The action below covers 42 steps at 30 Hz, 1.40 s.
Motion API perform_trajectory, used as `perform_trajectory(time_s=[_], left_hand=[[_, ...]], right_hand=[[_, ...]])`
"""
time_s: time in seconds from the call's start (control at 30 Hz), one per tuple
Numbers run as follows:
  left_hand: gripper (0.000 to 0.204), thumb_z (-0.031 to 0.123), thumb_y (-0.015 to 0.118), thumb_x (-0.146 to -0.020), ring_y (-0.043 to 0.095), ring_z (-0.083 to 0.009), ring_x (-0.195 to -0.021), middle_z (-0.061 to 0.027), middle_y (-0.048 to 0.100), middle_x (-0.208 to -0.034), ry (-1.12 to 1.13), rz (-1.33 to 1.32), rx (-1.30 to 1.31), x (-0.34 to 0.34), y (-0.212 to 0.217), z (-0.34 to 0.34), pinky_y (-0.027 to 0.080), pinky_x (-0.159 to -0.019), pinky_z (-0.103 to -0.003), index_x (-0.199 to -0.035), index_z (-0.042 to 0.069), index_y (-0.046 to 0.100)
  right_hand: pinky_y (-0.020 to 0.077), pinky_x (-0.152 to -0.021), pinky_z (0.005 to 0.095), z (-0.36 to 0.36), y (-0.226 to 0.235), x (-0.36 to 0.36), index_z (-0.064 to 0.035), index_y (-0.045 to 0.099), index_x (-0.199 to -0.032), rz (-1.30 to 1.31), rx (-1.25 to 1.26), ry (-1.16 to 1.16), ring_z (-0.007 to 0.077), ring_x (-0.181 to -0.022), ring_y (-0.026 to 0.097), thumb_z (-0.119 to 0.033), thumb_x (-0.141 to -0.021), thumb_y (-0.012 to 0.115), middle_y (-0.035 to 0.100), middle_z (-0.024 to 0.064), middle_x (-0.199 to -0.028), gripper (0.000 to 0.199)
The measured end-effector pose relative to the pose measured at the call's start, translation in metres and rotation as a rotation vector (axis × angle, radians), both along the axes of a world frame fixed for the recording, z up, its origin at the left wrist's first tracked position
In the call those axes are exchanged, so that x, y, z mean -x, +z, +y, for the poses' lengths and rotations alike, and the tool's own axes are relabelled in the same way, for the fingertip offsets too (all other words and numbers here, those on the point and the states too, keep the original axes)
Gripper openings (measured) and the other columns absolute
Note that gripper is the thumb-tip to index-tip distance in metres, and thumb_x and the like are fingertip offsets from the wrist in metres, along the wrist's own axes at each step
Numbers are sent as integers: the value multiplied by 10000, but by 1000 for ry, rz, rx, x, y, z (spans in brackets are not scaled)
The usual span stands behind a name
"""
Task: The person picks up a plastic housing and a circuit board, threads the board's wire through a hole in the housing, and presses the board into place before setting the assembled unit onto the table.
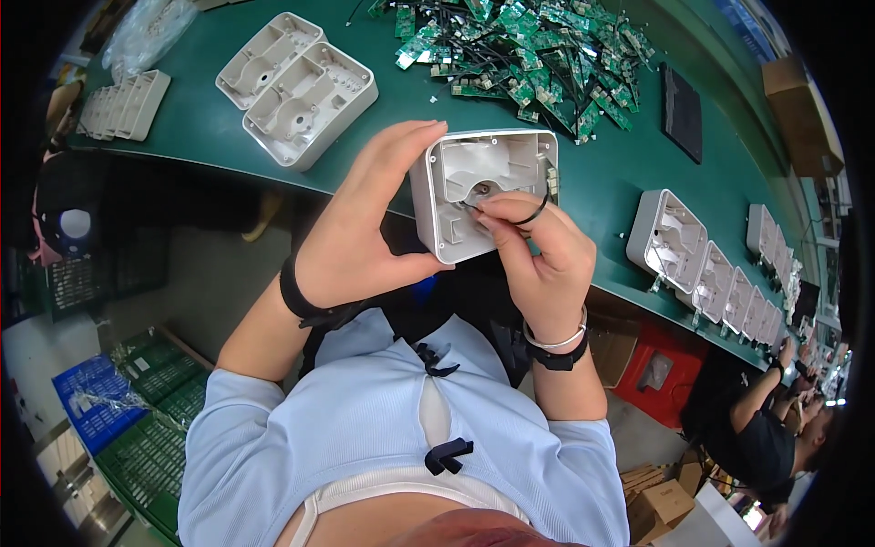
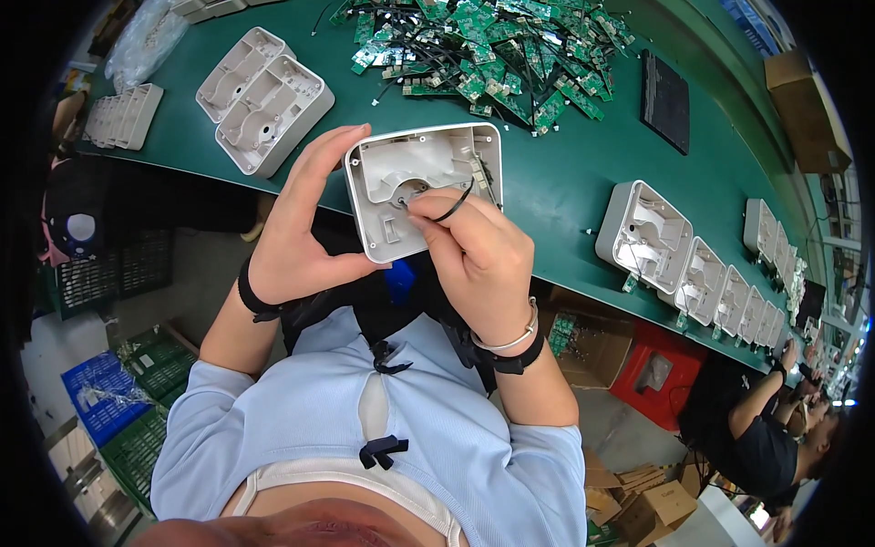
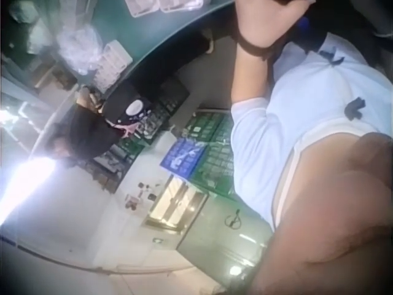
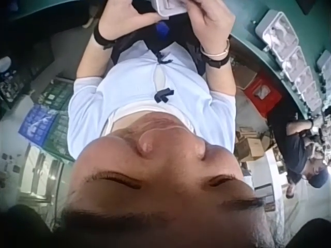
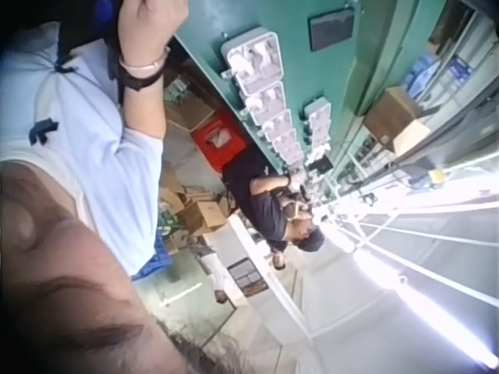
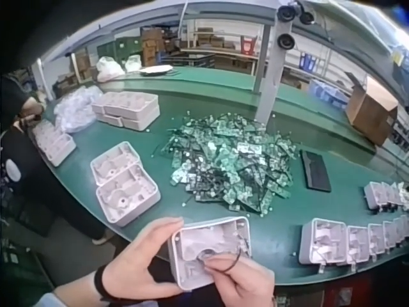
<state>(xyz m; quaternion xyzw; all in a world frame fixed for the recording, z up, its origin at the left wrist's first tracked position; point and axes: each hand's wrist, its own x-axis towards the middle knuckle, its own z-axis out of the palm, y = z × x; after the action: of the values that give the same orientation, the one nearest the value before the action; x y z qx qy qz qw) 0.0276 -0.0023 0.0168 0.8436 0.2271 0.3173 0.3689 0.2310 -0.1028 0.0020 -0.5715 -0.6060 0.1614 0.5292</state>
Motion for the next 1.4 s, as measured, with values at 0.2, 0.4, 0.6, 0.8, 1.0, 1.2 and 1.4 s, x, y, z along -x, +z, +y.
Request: perform_trajectory(time_s=[0.2,0.4,0.6,0.8,1.0,1.2,1.4], left_hand=[[1071,75,916,-687,461,-392,-1436,-197,396,-1564,-17,-71,109,-4,-5,-8,420,-1177,-466,-1610,80,373],[1098,3,880,-723,462,-352,-1437,-184,302,-1611,-88,-187,350,-7,-16,-11,529,-1080,-437,-1643,99,286],[1091,-57,838,-751,530,-337,-1379,-185,270,-1630,-124,-174,412,-4,-21,-8,598,-975,-396,-1657,100,250],[1093,-58,833,-756,635,-317,-1249,-186,267,-1636,-123,-153,403,-1,-21,-7,606,-943,-389,-1660,93,238],[1096,-39,843,-756,703,-294,-1121,-194,271,-1634,-118,-145,432,0,-20,-6,610,-899,-372,-1661,89,237],[1117,15,879,-736,623,-315,-1262,-193,285,-1623,-73,-53,418,4,-18,-4,580,-984,-402,-1653,80,245],[1113,28,877,-685,488,-326,-1415,-185,319,-1588,-87,-97,195,4,-27,-2,512,-1110,-446,-1627,66,286]], right_hand=[[590,-752,303,2,3,7,3,758,-999,-17,0,-16,221,-866,755,77,-857,779,782,118,-983,161],[568,-725,302,4,13,5,6,757,-1000,-351,-70,-25,207,-818,735,37,-869,801,769,118,-936,142],[535,-707,348,-20,20,11,-12,755,-1081,-111,119,-239,276,-814,698,-34,-891,804,751,120,-934,197],[550,-756,355,-12,28,-10,-9,738,-1140,-408,165,-517,266,-906,713,-54,-917,790,752,134,-1030,233],[551,-874,315,-11,2,-39,-2,722,-1171,-381,122,-342,216,-957,706,-42,-919,784,729,135,-1072,262],[552,-898,318,-9,-1,-41,4,715,-1150,-50,134,-252,220,-936,699,8,-882,804,731,131,-1045,283],[549,-842,328,-14,22,-27,1,731,-1062,-112,46,3,248,-906,699,46,-794,839,733,121,-1000,293]])
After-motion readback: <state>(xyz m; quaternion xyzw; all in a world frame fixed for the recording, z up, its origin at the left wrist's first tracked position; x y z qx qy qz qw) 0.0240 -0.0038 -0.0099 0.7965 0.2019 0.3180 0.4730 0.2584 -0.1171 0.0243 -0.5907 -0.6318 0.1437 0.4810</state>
